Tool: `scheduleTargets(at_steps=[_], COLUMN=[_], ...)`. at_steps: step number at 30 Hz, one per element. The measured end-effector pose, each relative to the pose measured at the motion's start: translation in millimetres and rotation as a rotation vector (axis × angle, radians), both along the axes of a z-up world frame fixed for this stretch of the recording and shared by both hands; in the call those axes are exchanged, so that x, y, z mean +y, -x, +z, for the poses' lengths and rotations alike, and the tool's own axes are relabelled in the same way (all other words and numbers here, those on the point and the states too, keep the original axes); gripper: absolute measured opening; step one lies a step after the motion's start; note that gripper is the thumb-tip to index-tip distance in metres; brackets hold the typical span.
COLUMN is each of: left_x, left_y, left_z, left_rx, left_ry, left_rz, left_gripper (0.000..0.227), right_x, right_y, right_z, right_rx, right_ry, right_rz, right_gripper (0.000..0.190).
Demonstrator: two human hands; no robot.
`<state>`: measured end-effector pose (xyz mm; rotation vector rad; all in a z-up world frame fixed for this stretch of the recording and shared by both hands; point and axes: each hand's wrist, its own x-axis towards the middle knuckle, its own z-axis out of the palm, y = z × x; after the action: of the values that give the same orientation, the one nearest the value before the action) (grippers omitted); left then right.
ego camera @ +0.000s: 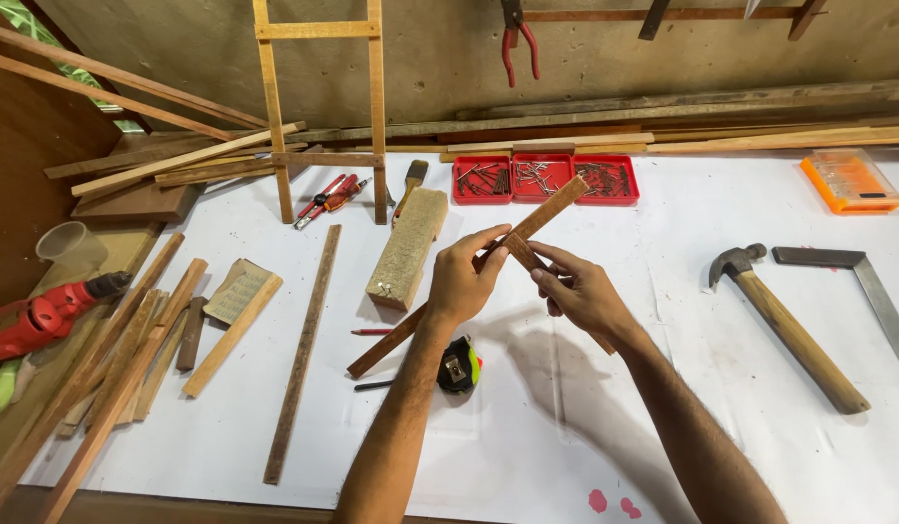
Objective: The person hammers nails into a small wooden frame resting on a block at a workbench, then lifts and repositions the frame. They measure and mark a wooden strip with a tape measure, pencil and try square, pick nails from red trays, and hold a strip against the frame to align it.
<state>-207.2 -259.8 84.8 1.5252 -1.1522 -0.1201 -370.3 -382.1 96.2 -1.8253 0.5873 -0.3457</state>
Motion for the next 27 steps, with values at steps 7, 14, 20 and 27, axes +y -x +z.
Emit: scheduleTargets(at_steps=[7, 14, 20, 27], left_x=[5, 9, 17, 20], left_y=[-2, -10, -12, -17], left_z=[3, 1, 6, 11], left_rx=[0.024, -0.014, 0.081, 0.169], left_ry=[-0.095, -0.088, -0.189, -0.253], left_rz=[0.006, 0.017, -0.030, -0.134], left_gripper=[0.034, 0.038, 0.044, 0.046], right_x=[5, 1, 3, 2], right_y=[-2, -12, -14, -8], right_z=[7, -4, -8, 1], right_rx=[0.050, 0.027, 0.044, 0.099], right_ry=[-0.014, -0.012, -0.040, -0.023], right_rz=[0.031, 0.084, 0.103, 0.105], right_gripper=[0.051, 0.053, 0.053, 0.053])
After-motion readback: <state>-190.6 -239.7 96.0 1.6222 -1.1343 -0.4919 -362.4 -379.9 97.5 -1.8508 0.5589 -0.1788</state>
